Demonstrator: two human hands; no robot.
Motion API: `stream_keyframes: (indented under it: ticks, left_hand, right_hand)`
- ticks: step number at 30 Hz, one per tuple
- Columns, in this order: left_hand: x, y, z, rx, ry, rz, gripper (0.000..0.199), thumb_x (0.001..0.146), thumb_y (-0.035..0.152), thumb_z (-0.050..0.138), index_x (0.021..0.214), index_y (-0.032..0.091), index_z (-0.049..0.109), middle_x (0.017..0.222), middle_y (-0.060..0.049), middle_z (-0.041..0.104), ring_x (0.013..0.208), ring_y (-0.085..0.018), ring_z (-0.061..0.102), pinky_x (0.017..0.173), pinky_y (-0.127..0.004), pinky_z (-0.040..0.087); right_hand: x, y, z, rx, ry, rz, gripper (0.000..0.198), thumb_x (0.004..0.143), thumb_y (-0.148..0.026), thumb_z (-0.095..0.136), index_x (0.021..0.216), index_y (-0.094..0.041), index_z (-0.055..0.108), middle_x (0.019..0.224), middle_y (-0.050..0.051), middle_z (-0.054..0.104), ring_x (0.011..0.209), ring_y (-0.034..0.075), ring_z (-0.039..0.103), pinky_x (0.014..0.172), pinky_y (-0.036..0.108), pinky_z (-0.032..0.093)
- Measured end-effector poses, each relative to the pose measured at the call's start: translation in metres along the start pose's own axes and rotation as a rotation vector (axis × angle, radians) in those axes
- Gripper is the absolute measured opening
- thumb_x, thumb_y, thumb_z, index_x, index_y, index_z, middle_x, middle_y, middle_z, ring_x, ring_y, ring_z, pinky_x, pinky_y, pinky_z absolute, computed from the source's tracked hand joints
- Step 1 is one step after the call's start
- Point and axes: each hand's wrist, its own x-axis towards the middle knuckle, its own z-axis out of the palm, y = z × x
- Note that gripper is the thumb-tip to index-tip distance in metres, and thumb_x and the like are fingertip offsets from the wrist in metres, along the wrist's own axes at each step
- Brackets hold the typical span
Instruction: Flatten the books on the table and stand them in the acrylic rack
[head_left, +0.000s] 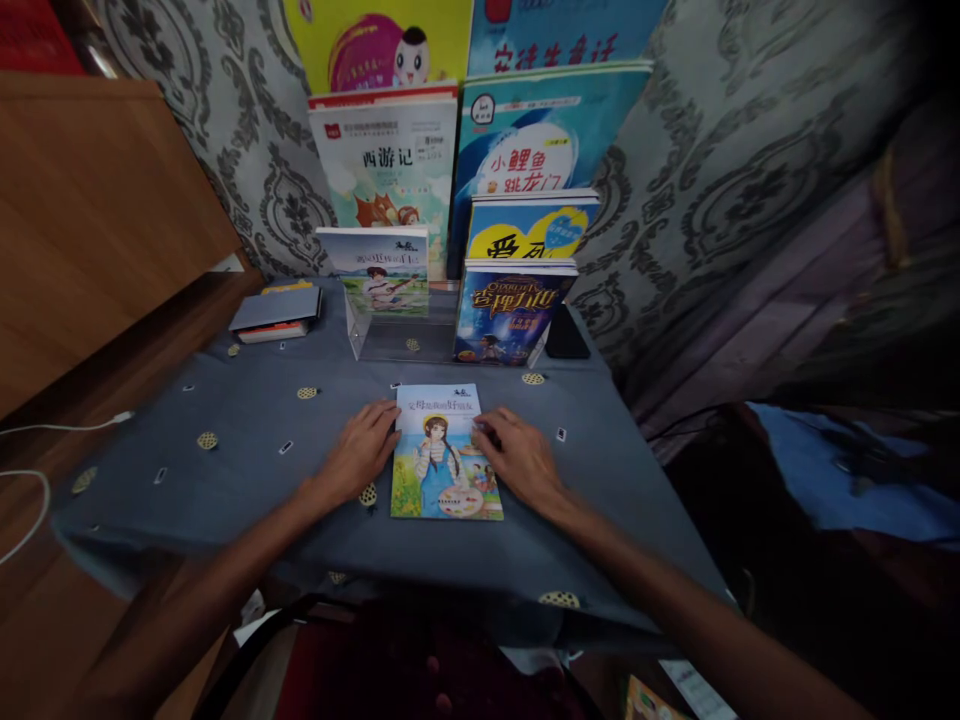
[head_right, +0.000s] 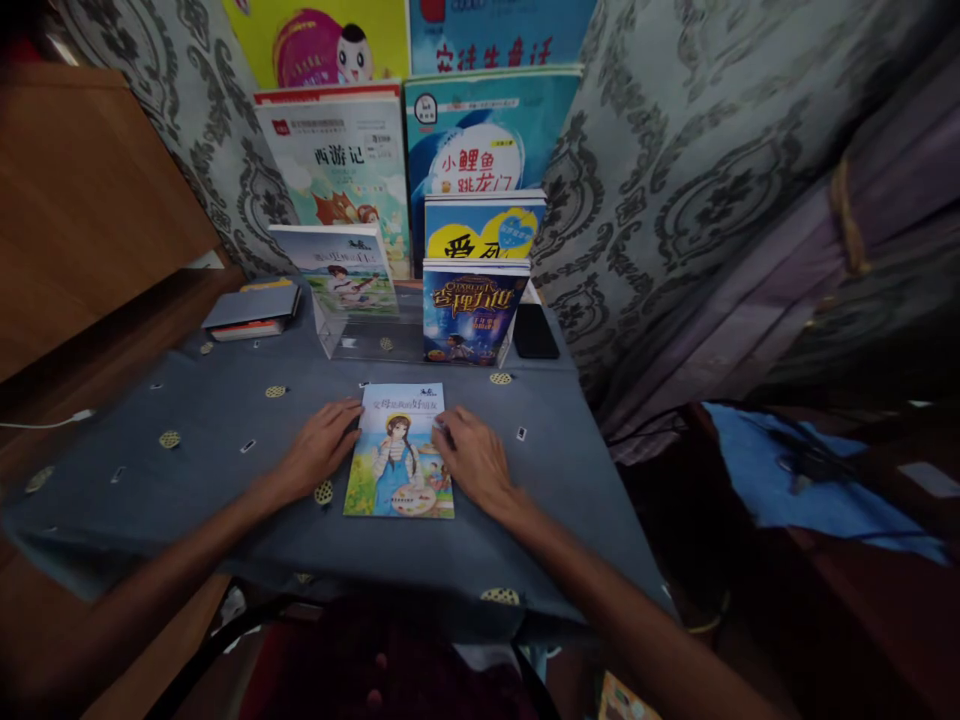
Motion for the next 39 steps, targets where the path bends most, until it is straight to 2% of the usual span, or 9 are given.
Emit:
stream_keyframes:
  ticks: [3, 6, 8, 10, 14, 20, 27, 32, 39]
  left_hand:
    - [0.009, -0.006, 0.011, 0.053, -0.036, 0.013, 0.034, 0.101, 0.027, 0.044, 0.131, 0.017, 0.055, 0.141, -0.014, 0.058, 0.136, -0.029, 0.049, 0.108, -0.050, 0.046]
    - [0.013, -0.013, 0.017, 0.050, -0.025, 0.015, 0.035, 0.101, 0.026, 0.044, 0.133, 0.016, 0.054, 0.143, -0.015, 0.056, 0.137, -0.029, 0.048, 0.109, -0.051, 0.045]
    - [0.014, -0.016, 0.019, 0.032, -0.008, 0.022, 0.037, 0.100, 0.024, 0.044, 0.135, 0.017, 0.053, 0.143, -0.015, 0.056, 0.138, -0.029, 0.048, 0.108, -0.051, 0.046]
    - [0.014, -0.019, 0.019, 0.021, -0.005, 0.032, 0.040, 0.097, 0.019, 0.045, 0.136, 0.017, 0.052, 0.141, -0.016, 0.057, 0.136, -0.029, 0.050, 0.107, -0.052, 0.047]
    - [0.014, -0.020, 0.018, 0.034, -0.015, 0.052, 0.044, 0.092, 0.016, 0.048, 0.136, 0.017, 0.054, 0.139, -0.016, 0.060, 0.131, -0.030, 0.055, 0.105, -0.050, 0.049]
    - [0.017, -0.014, 0.014, 0.093, -0.036, 0.034, 0.038, 0.099, 0.023, 0.043, 0.133, 0.017, 0.057, 0.143, -0.014, 0.058, 0.134, -0.029, 0.053, 0.104, -0.049, 0.049]
    - [0.016, -0.014, 0.014, 0.097, -0.049, 0.024, 0.038, 0.103, 0.031, 0.040, 0.133, 0.017, 0.058, 0.143, -0.013, 0.058, 0.135, -0.028, 0.052, 0.104, -0.049, 0.049]
    - [0.016, -0.019, 0.015, 0.029, -0.035, 0.044, 0.039, 0.102, 0.034, 0.042, 0.134, 0.017, 0.057, 0.145, -0.014, 0.056, 0.139, -0.029, 0.048, 0.110, -0.052, 0.045]
    - [0.028, -0.031, 0.009, 0.002, -0.106, 0.121, 0.042, 0.103, 0.036, 0.041, 0.136, 0.016, 0.057, 0.146, -0.013, 0.056, 0.144, -0.028, 0.042, 0.114, -0.051, 0.041]
  right_hand:
    - [0.003, -0.016, 0.008, 0.010, -0.006, -0.207, 0.027, 0.099, -0.024, 0.044, 0.109, -0.020, 0.069, 0.101, 0.012, 0.070, 0.097, 0.028, 0.065, 0.087, 0.043, 0.054]
    - [0.013, -0.035, 0.024, 0.104, -0.082, -0.367, 0.039, 0.103, -0.029, 0.037, 0.136, -0.020, 0.055, 0.127, 0.014, 0.066, 0.120, 0.028, 0.060, 0.104, 0.049, 0.048]
    - [0.025, -0.047, 0.037, 0.149, -0.123, -0.394, 0.050, 0.105, -0.036, 0.032, 0.151, -0.018, 0.037, 0.149, 0.016, 0.051, 0.138, 0.028, 0.047, 0.115, 0.053, 0.039]
    - [0.038, -0.056, 0.049, 0.182, -0.187, -0.399, 0.062, 0.104, -0.046, 0.031, 0.156, -0.014, 0.025, 0.158, 0.019, 0.039, 0.147, 0.029, 0.035, 0.120, 0.054, 0.032]
    - [0.059, -0.062, 0.058, 0.174, -0.274, -0.380, 0.078, 0.101, -0.061, 0.030, 0.155, -0.005, 0.025, 0.159, 0.024, 0.035, 0.151, 0.030, 0.027, 0.123, 0.051, 0.027]
    - [0.057, -0.039, 0.051, 0.078, -0.262, -0.353, 0.082, 0.099, -0.065, 0.030, 0.152, -0.002, 0.033, 0.158, 0.027, 0.035, 0.150, 0.031, 0.028, 0.123, 0.050, 0.026]
    - [0.043, 0.009, 0.031, 0.006, -0.204, -0.258, 0.072, 0.101, -0.057, 0.034, 0.153, -0.008, 0.035, 0.159, 0.023, 0.035, 0.150, 0.031, 0.028, 0.122, 0.055, 0.028]
    - [0.037, 0.033, 0.018, 0.120, -0.197, -0.211, 0.061, 0.104, -0.047, 0.028, 0.154, -0.012, 0.036, 0.159, 0.019, 0.036, 0.150, 0.029, 0.028, 0.122, 0.057, 0.025]
    - [0.040, 0.042, 0.019, 0.306, -0.179, -0.161, 0.059, 0.104, -0.054, 0.024, 0.154, -0.025, 0.038, 0.160, 0.008, 0.038, 0.150, 0.024, 0.030, 0.124, 0.054, 0.024]
